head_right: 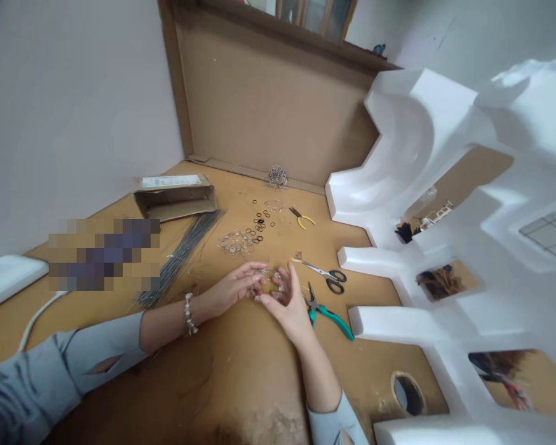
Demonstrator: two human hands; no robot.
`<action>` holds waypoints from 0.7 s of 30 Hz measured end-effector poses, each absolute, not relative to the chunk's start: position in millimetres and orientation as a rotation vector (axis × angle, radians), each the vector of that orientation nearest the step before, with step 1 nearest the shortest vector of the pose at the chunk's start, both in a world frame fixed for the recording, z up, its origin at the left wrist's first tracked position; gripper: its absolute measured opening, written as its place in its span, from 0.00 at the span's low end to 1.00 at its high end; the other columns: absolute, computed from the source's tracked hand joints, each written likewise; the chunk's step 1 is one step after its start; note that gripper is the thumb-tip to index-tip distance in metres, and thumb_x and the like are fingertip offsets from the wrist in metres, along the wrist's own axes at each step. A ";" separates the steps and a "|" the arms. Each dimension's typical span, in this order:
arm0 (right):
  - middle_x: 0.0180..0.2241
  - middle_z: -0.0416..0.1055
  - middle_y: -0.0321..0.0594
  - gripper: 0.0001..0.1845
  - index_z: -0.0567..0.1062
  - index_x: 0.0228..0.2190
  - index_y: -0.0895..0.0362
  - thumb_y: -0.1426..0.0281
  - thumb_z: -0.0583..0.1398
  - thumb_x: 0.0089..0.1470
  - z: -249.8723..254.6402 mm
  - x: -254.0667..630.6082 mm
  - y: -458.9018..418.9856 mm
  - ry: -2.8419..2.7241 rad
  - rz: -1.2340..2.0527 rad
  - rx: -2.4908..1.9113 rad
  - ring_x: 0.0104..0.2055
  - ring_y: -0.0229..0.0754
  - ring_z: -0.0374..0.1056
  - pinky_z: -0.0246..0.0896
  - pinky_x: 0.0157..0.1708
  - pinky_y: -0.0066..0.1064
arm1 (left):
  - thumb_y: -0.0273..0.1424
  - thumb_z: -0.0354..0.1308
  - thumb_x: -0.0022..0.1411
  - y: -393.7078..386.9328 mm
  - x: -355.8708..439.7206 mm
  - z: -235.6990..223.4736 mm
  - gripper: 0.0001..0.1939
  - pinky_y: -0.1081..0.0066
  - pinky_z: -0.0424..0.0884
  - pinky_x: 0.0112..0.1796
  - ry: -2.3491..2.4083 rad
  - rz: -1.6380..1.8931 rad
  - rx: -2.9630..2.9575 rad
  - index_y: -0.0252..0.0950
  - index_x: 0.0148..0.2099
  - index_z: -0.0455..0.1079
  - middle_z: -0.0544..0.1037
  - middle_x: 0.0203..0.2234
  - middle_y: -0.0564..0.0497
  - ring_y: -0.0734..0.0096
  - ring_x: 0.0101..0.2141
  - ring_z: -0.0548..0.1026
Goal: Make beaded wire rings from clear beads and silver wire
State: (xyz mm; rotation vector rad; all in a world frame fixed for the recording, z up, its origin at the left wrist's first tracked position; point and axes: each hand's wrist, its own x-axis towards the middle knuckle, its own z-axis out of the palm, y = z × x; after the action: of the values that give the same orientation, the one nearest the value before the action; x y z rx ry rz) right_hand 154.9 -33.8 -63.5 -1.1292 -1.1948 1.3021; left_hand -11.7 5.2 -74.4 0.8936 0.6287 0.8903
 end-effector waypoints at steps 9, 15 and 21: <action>0.35 0.74 0.44 0.25 0.66 0.47 0.58 0.65 0.63 0.47 -49.1 151.4 -36.0 -0.832 1.787 -1.047 0.33 0.41 0.72 0.65 0.33 0.33 | 0.31 0.58 0.57 12.3 -15.1 -78.2 0.15 0.75 0.64 0.27 0.449 0.844 0.700 0.33 0.48 0.65 0.69 0.25 0.53 0.78 0.23 0.69; 0.27 0.73 0.36 0.18 0.71 0.42 0.58 0.70 0.63 0.46 -57.9 148.0 -34.0 -0.732 1.758 -0.950 0.25 0.33 0.68 0.65 0.28 0.27 | 0.37 0.55 0.60 11.6 -12.2 -82.0 0.16 0.74 0.63 0.26 0.460 0.786 0.753 0.33 0.47 0.65 0.73 0.28 0.49 0.77 0.23 0.68; 0.28 0.73 0.37 0.15 0.73 0.39 0.57 0.70 0.63 0.46 -58.4 152.4 -29.9 -0.620 1.735 -0.946 0.26 0.33 0.68 0.67 0.28 0.27 | 0.38 0.57 0.58 9.5 -12.0 -83.7 0.17 0.74 0.63 0.26 0.475 0.745 0.780 0.32 0.45 0.68 0.72 0.27 0.51 0.78 0.22 0.68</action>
State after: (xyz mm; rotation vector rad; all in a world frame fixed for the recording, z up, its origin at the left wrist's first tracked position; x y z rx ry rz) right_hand 152.4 -29.9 -58.4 -0.9459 -0.6197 1.7355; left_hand -12.0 9.5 -83.7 0.7802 0.4747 0.7448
